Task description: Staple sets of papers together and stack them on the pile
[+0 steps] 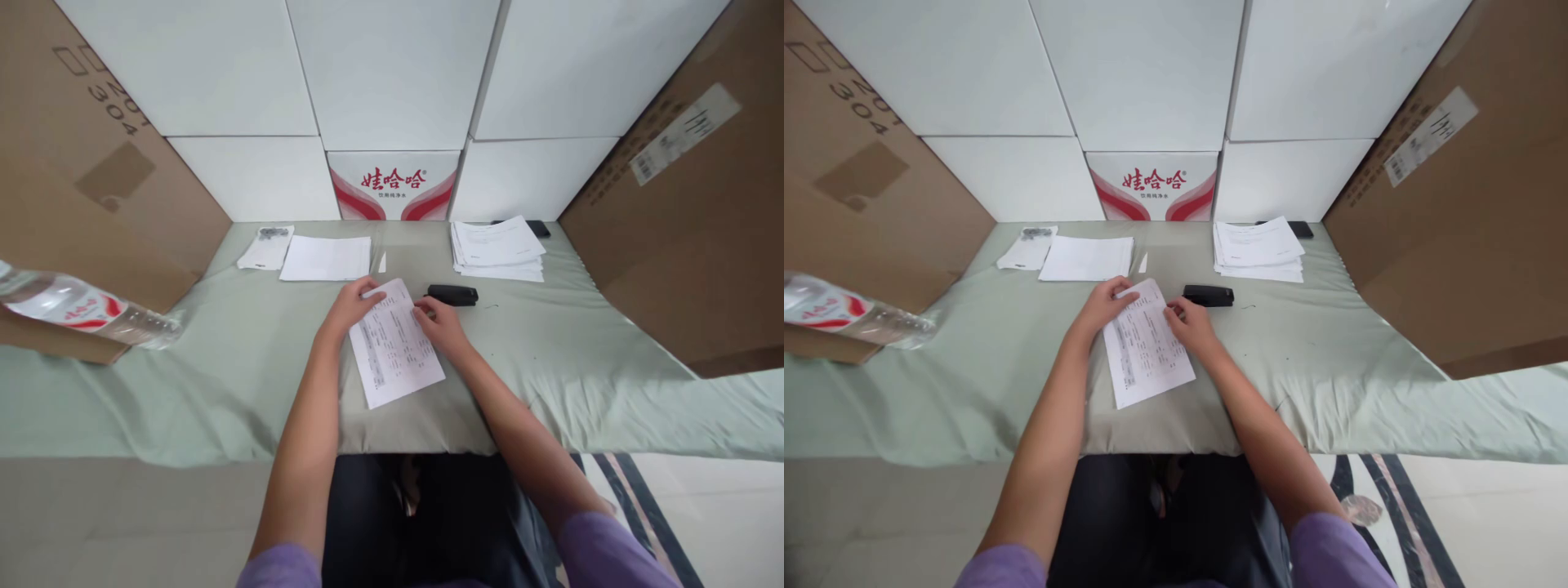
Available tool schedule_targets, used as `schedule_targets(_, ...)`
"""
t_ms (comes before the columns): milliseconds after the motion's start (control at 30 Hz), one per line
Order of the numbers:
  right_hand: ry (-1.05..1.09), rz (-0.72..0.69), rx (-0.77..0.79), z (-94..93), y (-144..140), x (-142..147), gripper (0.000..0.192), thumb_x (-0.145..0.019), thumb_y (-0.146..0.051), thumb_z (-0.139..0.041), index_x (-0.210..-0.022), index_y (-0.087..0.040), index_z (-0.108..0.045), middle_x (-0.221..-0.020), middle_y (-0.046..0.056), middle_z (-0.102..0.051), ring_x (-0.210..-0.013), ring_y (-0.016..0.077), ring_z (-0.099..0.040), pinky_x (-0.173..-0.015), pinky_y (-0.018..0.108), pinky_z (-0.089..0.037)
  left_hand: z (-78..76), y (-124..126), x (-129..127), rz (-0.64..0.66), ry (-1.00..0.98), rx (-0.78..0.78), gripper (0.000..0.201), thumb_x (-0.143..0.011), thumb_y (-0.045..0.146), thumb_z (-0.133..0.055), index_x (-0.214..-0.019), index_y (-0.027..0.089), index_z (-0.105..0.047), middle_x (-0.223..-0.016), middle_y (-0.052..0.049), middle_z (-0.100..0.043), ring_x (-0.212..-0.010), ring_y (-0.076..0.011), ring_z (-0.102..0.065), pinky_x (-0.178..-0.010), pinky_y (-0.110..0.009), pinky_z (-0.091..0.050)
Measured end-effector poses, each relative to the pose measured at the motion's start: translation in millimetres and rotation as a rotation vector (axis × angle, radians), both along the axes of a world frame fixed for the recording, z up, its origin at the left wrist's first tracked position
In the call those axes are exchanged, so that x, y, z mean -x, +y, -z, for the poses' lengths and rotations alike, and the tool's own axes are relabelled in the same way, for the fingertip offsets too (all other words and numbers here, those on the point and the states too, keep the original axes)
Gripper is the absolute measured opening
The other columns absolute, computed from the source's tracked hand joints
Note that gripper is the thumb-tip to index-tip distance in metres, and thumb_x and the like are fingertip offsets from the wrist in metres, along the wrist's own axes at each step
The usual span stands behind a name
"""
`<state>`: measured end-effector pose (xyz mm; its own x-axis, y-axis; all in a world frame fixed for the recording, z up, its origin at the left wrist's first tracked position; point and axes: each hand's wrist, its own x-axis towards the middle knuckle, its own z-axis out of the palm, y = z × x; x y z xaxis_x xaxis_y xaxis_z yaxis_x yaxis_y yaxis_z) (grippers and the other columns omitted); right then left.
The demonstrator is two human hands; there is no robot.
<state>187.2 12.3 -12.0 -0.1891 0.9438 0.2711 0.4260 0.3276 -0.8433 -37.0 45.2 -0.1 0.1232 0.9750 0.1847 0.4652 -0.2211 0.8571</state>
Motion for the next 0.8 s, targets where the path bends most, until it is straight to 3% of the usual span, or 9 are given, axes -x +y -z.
schedule_targets(100, -0.01, -0.085, 0.087, 1.5, 0, 4, 0.024, -0.089, -0.036, -0.048, -0.077, -0.02, -0.062, -0.067, 0.0, -0.057, -0.063, 0.0147, -0.049, -0.058, 0.027, -0.034, 6.2, 3, 3, -0.028, -0.161, -0.001, 0.024, -0.078, 0.042, -0.068, -0.086, 0.02, -0.063, -0.079, 0.0, -0.066, -0.074, -0.0159, -0.059, -0.065, -0.026, -0.045)
schedule_targets(233, 0.028, -0.053, 0.105, -0.5, 5, 0, 0.023, -0.086, -0.036, -0.048, -0.071, -0.02, -0.057, -0.065, -0.001, -0.053, -0.063, 0.0146, -0.046, -0.059, 0.027, -0.032, 12.4, 6, 4, -0.084, -0.243, 0.015, 0.027, -0.079, 0.046, -0.066, -0.088, 0.02, -0.064, -0.072, 0.001, -0.061, -0.066, -0.0138, -0.054, -0.059, -0.025, -0.041)
schedule_targets(367, 0.234, 0.165, 0.077, -7.8, 19, -25, 0.021, -0.082, -0.036, -0.053, -0.07, -0.019, -0.054, -0.064, -0.002, -0.051, -0.061, 0.013, -0.045, -0.058, 0.026, -0.034, 18.1, 10, 2, -0.262, -0.4, 0.02, 0.038, -0.088, 0.057, -0.049, -0.099, 0.022, -0.06, -0.072, 0.001, -0.056, -0.055, -0.011, -0.043, -0.049, -0.024, -0.031)
schedule_targets(467, 0.586, 0.408, 0.07, -19.3, 35, -59, 0.016, -0.079, -0.035, -0.058, -0.076, -0.02, -0.051, -0.063, -0.004, -0.051, -0.056, 0.0108, -0.047, -0.053, 0.024, -0.037, 23.0, 15, -3, -0.26, -0.46, 0.038, 0.044, -0.088, 0.062, -0.044, -0.104, 0.023, -0.056, -0.071, 0.001, -0.054, -0.05, -0.0098, -0.036, -0.045, -0.025, -0.025)
schedule_targets(567, 0.813, 0.589, 0.114, -36.0, 57, -97, 0.015, -0.074, -0.022, -0.059, -0.08, -0.022, -0.045, -0.06, -0.007, -0.049, -0.045, 0.0075, -0.043, -0.042, 0.02, -0.03, 26.8, 19, -6, -0.226, -0.413, 0.042, 0.044, -0.089, 0.062, -0.044, -0.101, 0.022, -0.057, -0.07, 0.0, -0.054, -0.051, -0.0102, -0.037, -0.046, -0.025, -0.028)
schedule_targets(700, 0.839, 0.706, 0.087, -52.8, 83, -131, 0.023, -0.072, -0.012, -0.054, -0.089, -0.022, -0.043, -0.074, -0.004, -0.06, -0.046, 0.0081, -0.054, -0.038, 0.017, -0.034, 29.3, 23, -7, -0.189, -0.401, 0.021, 0.034, -0.09, 0.055, -0.049, -0.098, 0.023, -0.059, -0.07, 0.001, -0.054, -0.053, -0.0105, -0.04, -0.048, -0.025, -0.031)
schedule_targets(800, 0.783, 0.739, 0.038, -49.1, 91, -135, 0.023, -0.076, -0.016, -0.053, -0.096, -0.022, -0.043, -0.078, -0.003, -0.062, -0.046, 0.0081, -0.056, -0.037, 0.017, -0.037, 29.7, 22, -8, -0.17, -0.373, 0.017, 0.029, -0.089, 0.049, -0.052, -0.098, 0.023, -0.06, -0.069, 0.002, -0.053, -0.054, -0.0106, -0.039, -0.051, -0.024, -0.031)
